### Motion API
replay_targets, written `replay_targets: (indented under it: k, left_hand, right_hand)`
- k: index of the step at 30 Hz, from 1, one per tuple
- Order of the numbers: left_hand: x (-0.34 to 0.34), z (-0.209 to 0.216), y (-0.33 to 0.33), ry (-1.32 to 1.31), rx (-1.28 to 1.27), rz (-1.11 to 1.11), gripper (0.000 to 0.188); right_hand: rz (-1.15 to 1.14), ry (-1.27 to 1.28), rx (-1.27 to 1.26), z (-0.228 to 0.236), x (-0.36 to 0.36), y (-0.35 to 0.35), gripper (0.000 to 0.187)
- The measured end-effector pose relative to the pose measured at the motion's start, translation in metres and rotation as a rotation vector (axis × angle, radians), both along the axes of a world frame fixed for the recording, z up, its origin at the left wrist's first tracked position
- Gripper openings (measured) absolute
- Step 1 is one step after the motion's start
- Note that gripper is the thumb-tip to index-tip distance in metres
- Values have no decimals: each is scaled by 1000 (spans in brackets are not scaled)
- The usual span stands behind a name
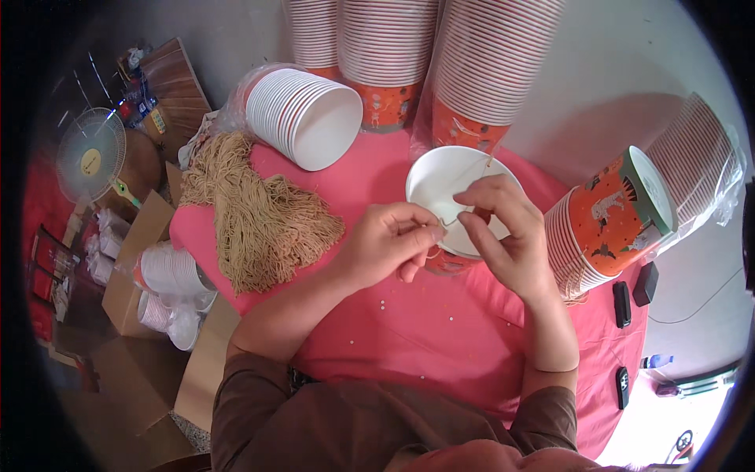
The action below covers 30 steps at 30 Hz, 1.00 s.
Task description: Attaching thin cord handles to festive paper buckets by threading them through pre-punched holes and knotting them.
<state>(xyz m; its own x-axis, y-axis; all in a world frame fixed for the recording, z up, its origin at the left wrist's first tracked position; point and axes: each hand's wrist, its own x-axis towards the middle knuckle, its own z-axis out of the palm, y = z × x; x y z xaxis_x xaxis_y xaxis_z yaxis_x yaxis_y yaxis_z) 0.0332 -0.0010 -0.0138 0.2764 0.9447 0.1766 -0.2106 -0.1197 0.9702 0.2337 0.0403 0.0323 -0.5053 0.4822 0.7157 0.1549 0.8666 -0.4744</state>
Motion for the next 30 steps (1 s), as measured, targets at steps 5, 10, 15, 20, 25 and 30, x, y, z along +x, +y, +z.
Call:
replay_targets:
  k: [5,10,15,20,25,30]
  left_hand:
    - [-8,1,5,-61,-80,-62,13]
    - [-6,2,3,-55,-90,-73,12]
    - [-7,-1,4,-57,-52,-89,12]
    - [-7,0,4,67,34,-52,14]
    - [-4,-3,4,50,101,0,14]
    - [-9,3,3,51,62,-49,14]
  right_hand:
    - [31,-113,-73,1,4,-4,16]
    - [34,-144,57,-3,-1,-1,15]
    - [42,-163,87,-4,-1,0,13]
    - [-48,-142,133,2,4,-1,12]
    - [-92,-118,87,11,13,-2,13]
    - [-60,-110,71,16,16,-6,12]
